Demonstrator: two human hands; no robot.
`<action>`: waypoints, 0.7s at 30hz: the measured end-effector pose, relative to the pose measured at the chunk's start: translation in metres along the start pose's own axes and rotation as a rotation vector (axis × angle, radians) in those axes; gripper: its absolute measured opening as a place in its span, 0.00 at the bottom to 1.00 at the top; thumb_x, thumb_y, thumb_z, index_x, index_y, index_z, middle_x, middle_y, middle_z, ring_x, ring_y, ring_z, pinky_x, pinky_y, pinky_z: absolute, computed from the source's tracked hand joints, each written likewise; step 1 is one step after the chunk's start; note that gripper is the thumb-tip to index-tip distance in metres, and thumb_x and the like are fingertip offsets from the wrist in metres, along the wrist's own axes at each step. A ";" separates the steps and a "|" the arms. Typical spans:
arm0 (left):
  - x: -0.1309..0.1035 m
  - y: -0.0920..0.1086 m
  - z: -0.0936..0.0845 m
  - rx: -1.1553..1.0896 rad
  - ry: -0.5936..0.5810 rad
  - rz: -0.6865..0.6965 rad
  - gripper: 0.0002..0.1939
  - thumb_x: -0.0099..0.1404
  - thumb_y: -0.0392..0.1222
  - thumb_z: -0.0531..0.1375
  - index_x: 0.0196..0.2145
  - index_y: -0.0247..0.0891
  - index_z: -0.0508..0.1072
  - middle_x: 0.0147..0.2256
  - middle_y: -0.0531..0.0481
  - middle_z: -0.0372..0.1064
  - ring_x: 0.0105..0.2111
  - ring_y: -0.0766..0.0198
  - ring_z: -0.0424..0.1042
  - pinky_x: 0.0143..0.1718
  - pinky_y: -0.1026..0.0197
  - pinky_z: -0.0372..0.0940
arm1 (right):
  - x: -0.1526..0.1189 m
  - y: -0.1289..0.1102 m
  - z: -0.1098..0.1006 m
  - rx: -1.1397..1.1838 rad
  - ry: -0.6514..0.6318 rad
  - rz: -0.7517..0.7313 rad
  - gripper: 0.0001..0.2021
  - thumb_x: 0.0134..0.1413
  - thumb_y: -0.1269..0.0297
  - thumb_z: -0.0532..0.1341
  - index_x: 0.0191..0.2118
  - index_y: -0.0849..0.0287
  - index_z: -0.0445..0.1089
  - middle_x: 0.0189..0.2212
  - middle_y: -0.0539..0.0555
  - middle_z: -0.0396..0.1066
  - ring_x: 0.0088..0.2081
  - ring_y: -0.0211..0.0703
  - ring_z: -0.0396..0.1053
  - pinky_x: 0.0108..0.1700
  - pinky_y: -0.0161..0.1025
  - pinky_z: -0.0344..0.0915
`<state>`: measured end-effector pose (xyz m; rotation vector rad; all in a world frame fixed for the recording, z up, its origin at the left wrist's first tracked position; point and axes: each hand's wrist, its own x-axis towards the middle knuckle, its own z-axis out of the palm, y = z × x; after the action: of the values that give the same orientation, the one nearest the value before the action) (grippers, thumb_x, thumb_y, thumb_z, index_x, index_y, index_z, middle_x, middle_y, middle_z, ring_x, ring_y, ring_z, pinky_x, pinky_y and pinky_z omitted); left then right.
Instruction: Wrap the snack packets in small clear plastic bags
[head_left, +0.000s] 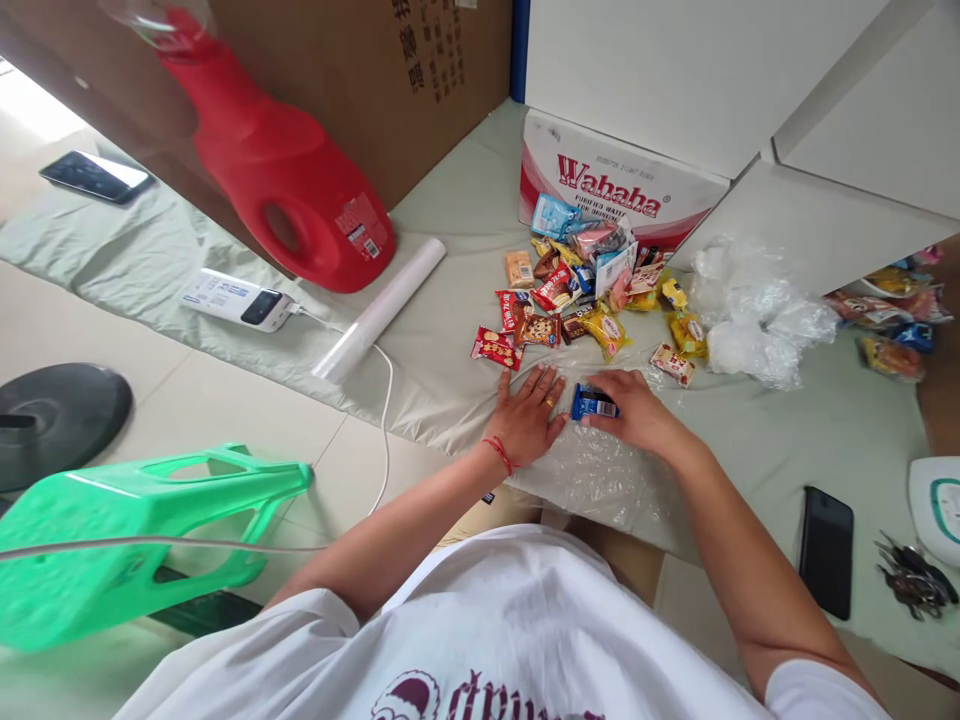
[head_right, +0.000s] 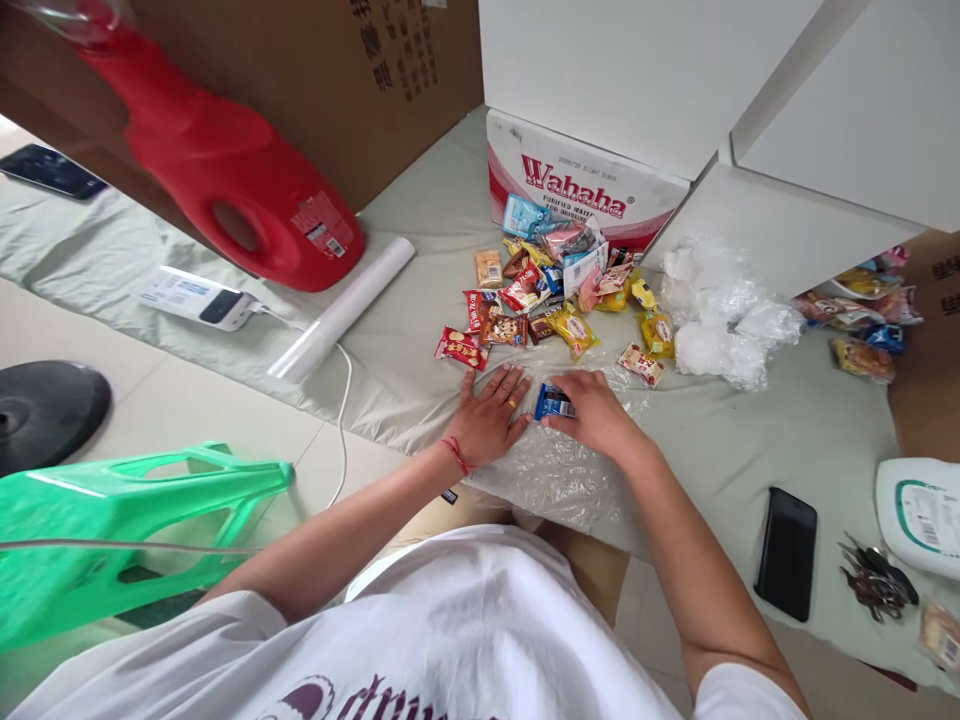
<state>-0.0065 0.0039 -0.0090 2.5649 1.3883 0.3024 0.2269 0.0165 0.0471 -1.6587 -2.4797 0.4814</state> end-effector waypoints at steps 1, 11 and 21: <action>0.000 0.000 0.000 -0.002 -0.003 0.002 0.31 0.77 0.56 0.43 0.72 0.44 0.57 0.73 0.43 0.50 0.73 0.48 0.49 0.71 0.29 0.35 | 0.013 0.002 -0.008 0.008 0.027 -0.001 0.25 0.62 0.54 0.62 0.62 0.59 0.69 0.54 0.63 0.71 0.52 0.58 0.66 0.55 0.51 0.65; 0.001 -0.003 0.000 -0.001 -0.012 0.001 0.31 0.76 0.56 0.45 0.71 0.45 0.57 0.72 0.43 0.51 0.73 0.47 0.48 0.70 0.28 0.38 | 0.204 0.033 -0.035 -0.269 0.156 -0.009 0.17 0.68 0.65 0.50 0.45 0.66 0.76 0.50 0.70 0.70 0.60 0.67 0.56 0.58 0.65 0.55; 0.000 -0.003 0.000 -0.033 -0.006 0.002 0.31 0.77 0.56 0.43 0.71 0.42 0.57 0.72 0.43 0.50 0.73 0.48 0.48 0.70 0.27 0.37 | 0.180 0.061 -0.076 -0.031 0.283 0.059 0.14 0.62 0.56 0.63 0.39 0.64 0.76 0.45 0.61 0.73 0.47 0.48 0.66 0.55 0.47 0.62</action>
<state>-0.0096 0.0055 -0.0096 2.5385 1.3676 0.3146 0.2304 0.2171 0.0854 -1.6831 -2.2501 0.1973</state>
